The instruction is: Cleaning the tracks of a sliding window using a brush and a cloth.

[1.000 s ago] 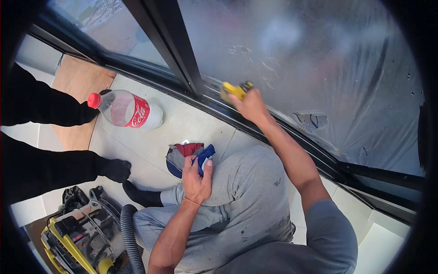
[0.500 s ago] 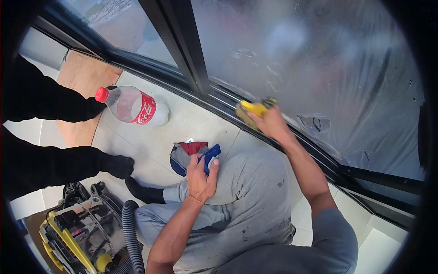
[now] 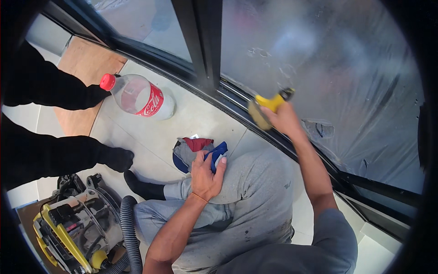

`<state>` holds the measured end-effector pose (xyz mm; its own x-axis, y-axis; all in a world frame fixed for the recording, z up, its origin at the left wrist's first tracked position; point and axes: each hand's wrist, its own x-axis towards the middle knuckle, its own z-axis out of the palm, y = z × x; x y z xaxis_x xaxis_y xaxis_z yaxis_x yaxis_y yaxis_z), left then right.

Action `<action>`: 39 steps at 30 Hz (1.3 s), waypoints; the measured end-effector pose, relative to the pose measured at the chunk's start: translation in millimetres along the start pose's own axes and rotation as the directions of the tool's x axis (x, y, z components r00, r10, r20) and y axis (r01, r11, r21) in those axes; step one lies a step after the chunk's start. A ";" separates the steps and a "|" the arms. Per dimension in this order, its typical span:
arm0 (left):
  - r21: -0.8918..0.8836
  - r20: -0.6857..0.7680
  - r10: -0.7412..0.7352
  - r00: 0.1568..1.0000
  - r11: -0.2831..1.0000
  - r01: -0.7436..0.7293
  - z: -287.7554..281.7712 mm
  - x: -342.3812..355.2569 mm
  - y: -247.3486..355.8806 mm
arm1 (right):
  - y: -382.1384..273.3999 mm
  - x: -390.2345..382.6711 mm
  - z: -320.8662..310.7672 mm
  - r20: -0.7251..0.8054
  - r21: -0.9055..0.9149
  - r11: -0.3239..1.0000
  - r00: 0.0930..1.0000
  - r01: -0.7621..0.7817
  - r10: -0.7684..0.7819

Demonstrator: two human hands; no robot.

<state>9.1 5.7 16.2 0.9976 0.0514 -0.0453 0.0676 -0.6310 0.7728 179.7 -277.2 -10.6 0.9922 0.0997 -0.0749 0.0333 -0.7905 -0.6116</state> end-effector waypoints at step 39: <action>0.010 -0.024 0.008 1.000 1.000 -0.008 -10.2 -6.7 -7.5 | -36.5 27.6 47.1 0.016 0.286 0.952 0.993 0.111 -0.120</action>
<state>1.8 17.9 17.2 0.9976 0.0648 -0.0239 0.0599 -0.6391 0.7668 200.1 -217.2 -27.4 0.9790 0.2036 -0.0134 0.1070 -0.5682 -0.8159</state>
